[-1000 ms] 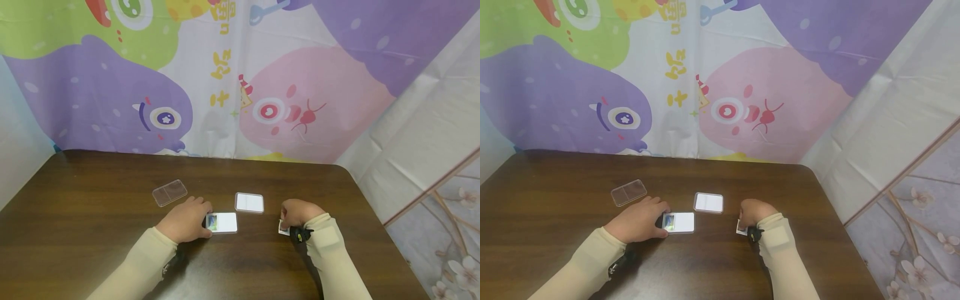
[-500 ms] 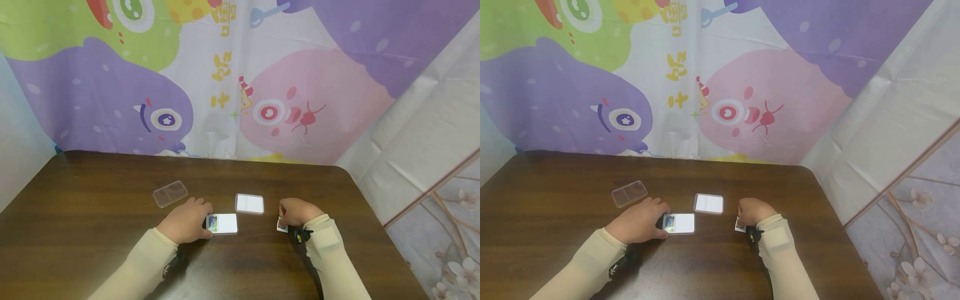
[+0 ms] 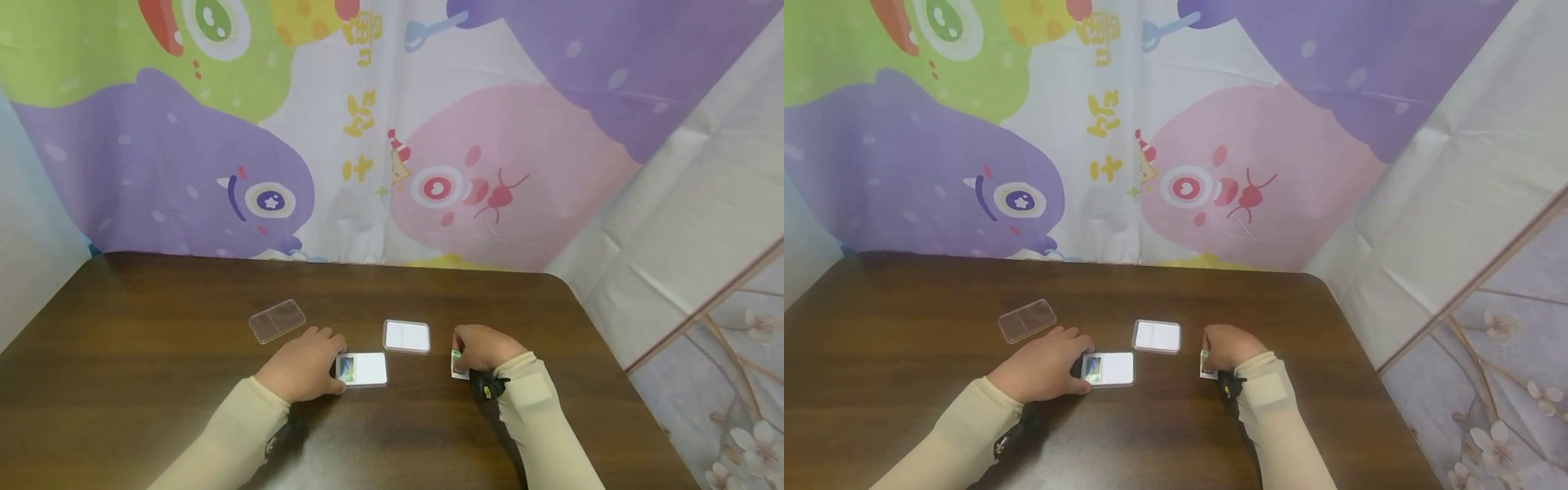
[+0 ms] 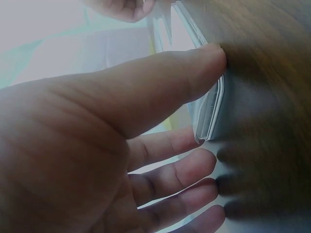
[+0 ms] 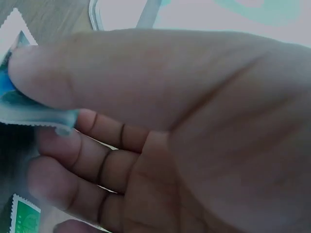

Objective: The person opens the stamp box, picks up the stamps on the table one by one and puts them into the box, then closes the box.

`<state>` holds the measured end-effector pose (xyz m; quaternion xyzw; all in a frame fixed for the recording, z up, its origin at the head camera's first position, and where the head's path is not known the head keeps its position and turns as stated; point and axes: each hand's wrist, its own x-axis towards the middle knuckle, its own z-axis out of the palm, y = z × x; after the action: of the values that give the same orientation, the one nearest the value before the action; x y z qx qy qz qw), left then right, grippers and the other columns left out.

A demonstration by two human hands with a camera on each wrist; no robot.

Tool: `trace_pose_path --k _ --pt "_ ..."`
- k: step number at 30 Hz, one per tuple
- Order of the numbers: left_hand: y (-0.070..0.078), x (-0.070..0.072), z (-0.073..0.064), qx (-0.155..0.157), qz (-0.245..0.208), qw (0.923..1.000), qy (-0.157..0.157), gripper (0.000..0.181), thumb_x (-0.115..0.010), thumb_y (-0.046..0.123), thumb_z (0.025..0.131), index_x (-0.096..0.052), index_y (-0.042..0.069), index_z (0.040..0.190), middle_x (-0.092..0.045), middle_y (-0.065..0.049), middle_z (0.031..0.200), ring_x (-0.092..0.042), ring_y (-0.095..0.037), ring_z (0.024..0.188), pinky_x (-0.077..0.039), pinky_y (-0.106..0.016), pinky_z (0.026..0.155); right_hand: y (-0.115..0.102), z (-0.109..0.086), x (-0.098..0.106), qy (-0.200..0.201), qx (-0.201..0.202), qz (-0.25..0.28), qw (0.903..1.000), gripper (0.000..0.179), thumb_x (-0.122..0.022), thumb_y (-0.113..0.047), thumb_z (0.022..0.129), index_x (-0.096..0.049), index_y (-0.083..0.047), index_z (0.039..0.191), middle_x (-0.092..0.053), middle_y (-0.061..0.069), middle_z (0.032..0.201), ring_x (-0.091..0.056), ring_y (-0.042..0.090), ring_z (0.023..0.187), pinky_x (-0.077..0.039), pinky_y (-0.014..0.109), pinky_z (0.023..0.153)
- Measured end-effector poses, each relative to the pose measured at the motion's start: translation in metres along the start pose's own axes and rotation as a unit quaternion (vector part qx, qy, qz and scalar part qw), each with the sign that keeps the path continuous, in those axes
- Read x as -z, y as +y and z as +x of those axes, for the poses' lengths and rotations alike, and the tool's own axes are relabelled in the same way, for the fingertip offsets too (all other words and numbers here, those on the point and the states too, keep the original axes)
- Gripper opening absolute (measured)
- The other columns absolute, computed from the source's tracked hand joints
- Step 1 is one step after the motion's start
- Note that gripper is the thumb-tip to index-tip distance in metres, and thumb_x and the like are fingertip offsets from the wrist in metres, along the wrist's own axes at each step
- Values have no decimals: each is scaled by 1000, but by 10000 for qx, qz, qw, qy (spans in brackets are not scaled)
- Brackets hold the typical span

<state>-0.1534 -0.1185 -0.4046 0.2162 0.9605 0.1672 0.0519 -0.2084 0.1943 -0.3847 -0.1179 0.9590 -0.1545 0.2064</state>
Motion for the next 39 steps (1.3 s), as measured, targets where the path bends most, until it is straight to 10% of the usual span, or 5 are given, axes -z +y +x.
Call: trace_pose_path --k 27,39 --pt "0 0 1 -24 29 10000 27 47 -92 30 76 -68 6 109 -61 -5 96 -53 -24 90 -49 -43 78 5 9 2 857 459 -347 9947 20 -74 -8 90 -56 -12 81 -56 0 75 -52 17 68 -42 33 64" --pt "0 1 0 -50 38 10000 30 47 -92 29 76 -68 5 109 -61 -4 96 -53 -24 90 -49 -43 79 -1 11 5 947 705 512 9917 11 -72 -6 94 -64 -11 88 -65 1 79 -62 14 63 -52 30 58"
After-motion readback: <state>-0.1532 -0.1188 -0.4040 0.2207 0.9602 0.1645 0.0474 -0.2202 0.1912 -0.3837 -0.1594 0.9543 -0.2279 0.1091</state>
